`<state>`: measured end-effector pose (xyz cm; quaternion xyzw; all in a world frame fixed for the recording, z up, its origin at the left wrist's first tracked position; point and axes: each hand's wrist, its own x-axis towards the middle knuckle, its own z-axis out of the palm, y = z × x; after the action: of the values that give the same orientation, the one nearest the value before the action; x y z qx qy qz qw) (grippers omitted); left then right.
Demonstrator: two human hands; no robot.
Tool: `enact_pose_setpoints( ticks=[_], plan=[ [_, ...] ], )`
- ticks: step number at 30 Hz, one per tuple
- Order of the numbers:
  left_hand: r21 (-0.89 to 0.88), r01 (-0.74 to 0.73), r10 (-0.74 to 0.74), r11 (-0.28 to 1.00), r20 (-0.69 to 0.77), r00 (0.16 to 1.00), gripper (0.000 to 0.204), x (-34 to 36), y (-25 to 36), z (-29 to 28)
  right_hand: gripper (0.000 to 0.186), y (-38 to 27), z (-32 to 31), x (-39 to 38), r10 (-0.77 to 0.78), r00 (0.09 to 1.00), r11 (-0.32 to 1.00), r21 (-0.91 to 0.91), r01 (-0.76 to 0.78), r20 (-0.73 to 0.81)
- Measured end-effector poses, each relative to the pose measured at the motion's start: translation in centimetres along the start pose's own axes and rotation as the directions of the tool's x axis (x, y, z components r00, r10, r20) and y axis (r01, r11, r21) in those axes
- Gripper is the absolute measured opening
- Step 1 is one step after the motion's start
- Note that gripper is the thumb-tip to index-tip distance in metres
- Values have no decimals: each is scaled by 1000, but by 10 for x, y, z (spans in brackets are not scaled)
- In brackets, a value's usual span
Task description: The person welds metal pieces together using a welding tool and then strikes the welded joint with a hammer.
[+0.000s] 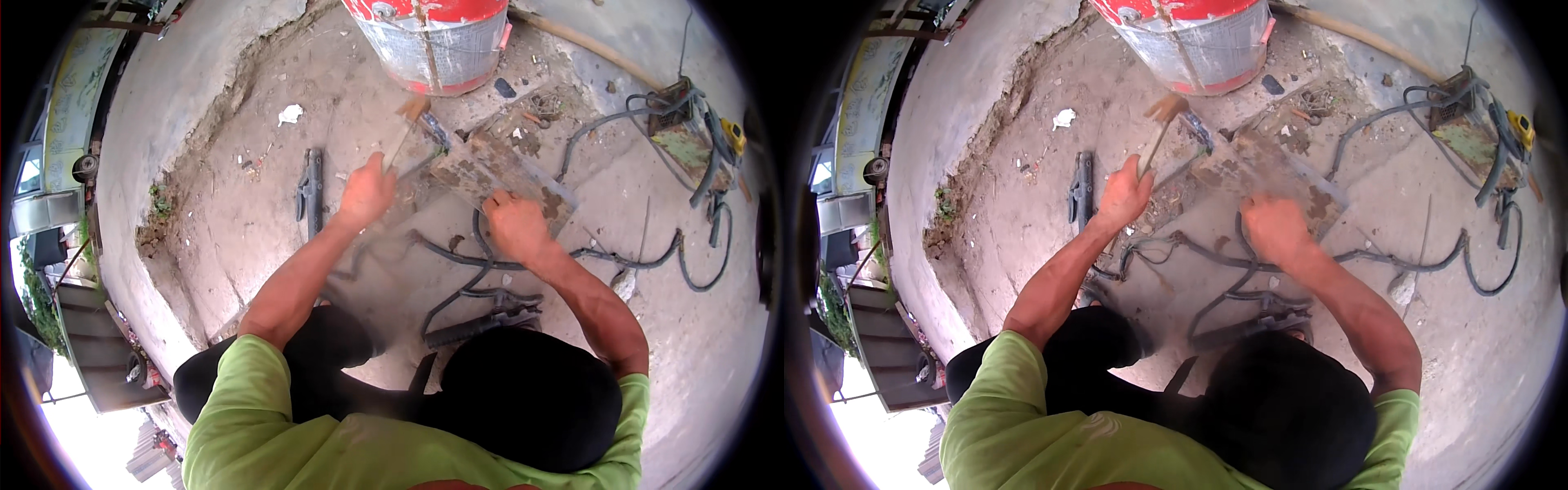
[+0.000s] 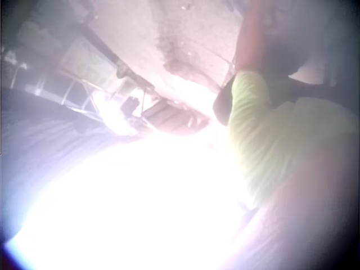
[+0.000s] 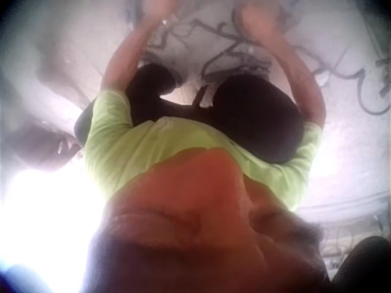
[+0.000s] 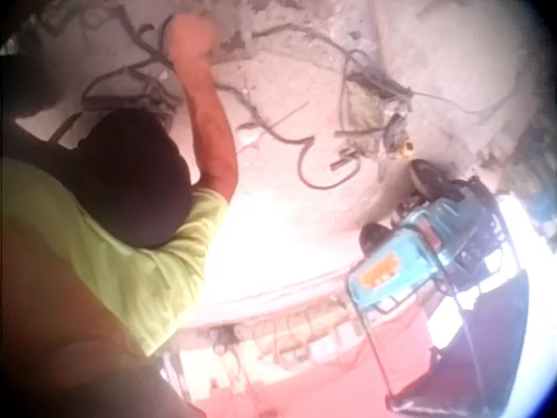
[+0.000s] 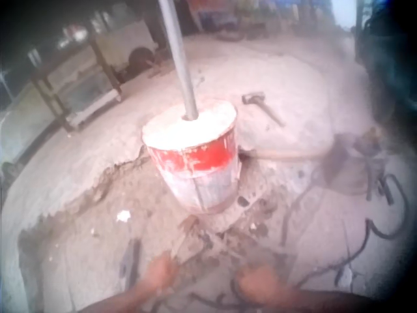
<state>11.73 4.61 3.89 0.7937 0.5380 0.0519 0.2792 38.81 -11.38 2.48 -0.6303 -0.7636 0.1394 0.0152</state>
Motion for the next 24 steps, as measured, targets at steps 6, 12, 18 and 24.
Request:
enact_pose_setpoints(
  ticks=[6,12,18,24],
  plan=[
    [-14,22,-24,1000,-126,992,33,-2,-5,15,21,-1,-12,4,-31,999,1000,0,31,17],
    [8,-67,68,998,-39,997,32,15,15,-8,20,3,-21,1,22,998,1000,15,-23,61],
    [-116,-53,47,992,-55,997,32,8,34,-31,16,40,-67,3,67,998,998,12,-67,-15],
    [-13,67,-65,998,107,992,35,12,14,-9,7,80,-98,21,8,994,1000,-15,-9,-109]
  ],
)
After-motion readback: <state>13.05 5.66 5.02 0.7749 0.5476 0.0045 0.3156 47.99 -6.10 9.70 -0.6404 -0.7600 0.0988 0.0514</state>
